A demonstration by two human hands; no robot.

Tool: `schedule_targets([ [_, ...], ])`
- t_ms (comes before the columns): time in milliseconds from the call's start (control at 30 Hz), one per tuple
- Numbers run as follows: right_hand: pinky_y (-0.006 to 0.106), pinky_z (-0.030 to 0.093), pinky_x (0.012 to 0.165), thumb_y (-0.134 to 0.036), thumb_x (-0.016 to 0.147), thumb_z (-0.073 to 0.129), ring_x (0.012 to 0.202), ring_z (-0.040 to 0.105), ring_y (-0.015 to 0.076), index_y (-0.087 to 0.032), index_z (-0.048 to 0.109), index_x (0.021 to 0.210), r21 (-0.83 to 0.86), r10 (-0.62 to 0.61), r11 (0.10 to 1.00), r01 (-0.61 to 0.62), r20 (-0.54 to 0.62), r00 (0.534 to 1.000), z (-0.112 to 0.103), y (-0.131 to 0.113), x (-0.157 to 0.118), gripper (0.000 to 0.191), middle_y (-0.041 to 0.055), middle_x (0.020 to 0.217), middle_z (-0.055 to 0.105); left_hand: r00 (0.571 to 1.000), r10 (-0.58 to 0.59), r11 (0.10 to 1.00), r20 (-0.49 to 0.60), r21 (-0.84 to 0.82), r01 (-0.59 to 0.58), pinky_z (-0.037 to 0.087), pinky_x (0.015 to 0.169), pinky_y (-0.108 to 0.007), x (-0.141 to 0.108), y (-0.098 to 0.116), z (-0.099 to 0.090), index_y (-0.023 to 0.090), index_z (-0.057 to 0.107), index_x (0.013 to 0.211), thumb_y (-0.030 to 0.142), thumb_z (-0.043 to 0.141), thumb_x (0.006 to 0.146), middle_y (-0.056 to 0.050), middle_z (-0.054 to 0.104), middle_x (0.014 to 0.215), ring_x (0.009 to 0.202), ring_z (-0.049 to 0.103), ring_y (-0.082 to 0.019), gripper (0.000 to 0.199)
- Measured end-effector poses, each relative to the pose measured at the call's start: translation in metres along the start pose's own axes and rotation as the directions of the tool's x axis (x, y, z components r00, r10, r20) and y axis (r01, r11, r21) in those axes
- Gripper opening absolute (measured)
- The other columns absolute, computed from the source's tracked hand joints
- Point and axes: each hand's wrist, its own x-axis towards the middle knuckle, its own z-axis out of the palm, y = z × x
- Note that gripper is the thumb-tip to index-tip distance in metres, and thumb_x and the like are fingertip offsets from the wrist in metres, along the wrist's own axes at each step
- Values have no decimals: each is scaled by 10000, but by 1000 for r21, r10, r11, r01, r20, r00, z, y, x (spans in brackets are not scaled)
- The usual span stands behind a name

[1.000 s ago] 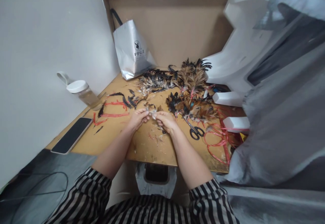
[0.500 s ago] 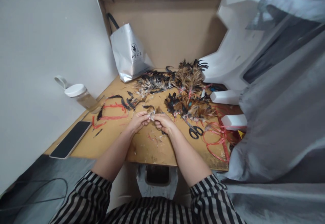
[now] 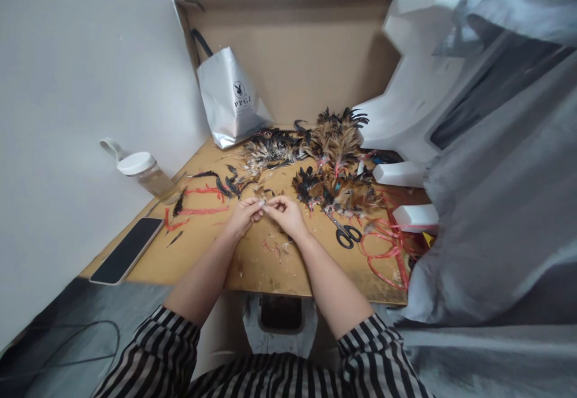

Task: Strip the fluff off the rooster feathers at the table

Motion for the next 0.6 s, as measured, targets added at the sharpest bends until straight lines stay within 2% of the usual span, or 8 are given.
schedule_targets([
  [133, 217, 345, 536, -351, 671, 582, 563, 416, 90, -153, 598, 652, -121, -106, 987, 107, 17, 994, 3, -3, -1, 199, 16, 656, 533, 1000, 21, 1000, 4, 7, -21, 241, 374, -167, 1, -1, -1, 128, 543, 644, 348, 653, 616, 17, 521, 501, 370, 390, -29, 247],
  [200, 215, 347, 535, -356, 672, 576, 563, 420, 89, -150, 590, 646, -86, -66, 994, 69, 40, 997, -3, -7, -2, 209, 13, 646, 528, 1000, 16, 1000, -21, 1, -16, 234, 364, -168, 2, 0, -2, 132, 546, 652, 352, 647, 622, 21, 515, 497, 361, 378, -29, 244],
  [267, 199, 323, 487, -381, 669, 579, 510, 398, 74, -146, 587, 694, 14, 45, 999, -48, 162, 986, -14, -13, -3, 236, -5, 601, 515, 998, 13, 1000, -62, -19, -14, 243, 365, -165, 2, 2, -4, 134, 549, 660, 352, 646, 621, 22, 513, 502, 370, 384, -31, 241],
  [300, 190, 296, 451, -396, 663, 586, 467, 371, 64, -141, 585, 705, 58, 105, 990, -126, 277, 955, -21, -16, -4, 259, -18, 556, 495, 997, 16, 999, -80, -36, -19, 255, 372, -162, 3, 3, -5, 134, 549, 664, 346, 649, 617, 20, 518, 513, 387, 399, -34, 239],
  [367, 183, 246, 408, -421, 664, 585, 413, 325, 47, -122, 595, 678, 46, 175, 973, -228, 502, 847, -31, -20, -6, 299, -26, 500, 465, 995, 28, 997, -97, -75, -35, 281, 392, -156, 3, 4, -6, 132, 548, 668, 329, 662, 604, 15, 532, 544, 430, 434, -39, 236],
  [400, 183, 234, 399, -427, 658, 591, 404, 319, 44, -118, 601, 669, 29, 189, 970, -241, 534, 824, -33, -22, -6, 309, -26, 489, 463, 995, 31, 995, -96, -89, -39, 289, 399, -155, 3, 4, -6, 130, 547, 667, 322, 668, 599, 12, 538, 556, 447, 446, -41, 237],
  [533, 178, 262, 406, -397, 604, 641, 430, 377, 49, -126, 611, 676, 17, 198, 977, -213, 301, 933, -28, -20, -4, 282, -12, 533, 523, 998, 30, 996, -57, -80, -35, 282, 397, -155, 1, 3, -5, 123, 553, 664, 317, 661, 613, 9, 534, 536, 441, 443, -41, 227],
  [600, 173, 240, 383, -401, 609, 633, 394, 348, 41, -131, 606, 666, 43, 233, 968, -248, 214, 949, -21, -15, -2, 277, -28, 483, 496, 999, 30, 998, -46, -62, -33, 266, 387, -157, 0, 3, -4, 124, 556, 664, 321, 652, 626, 13, 526, 517, 418, 427, -37, 222],
])
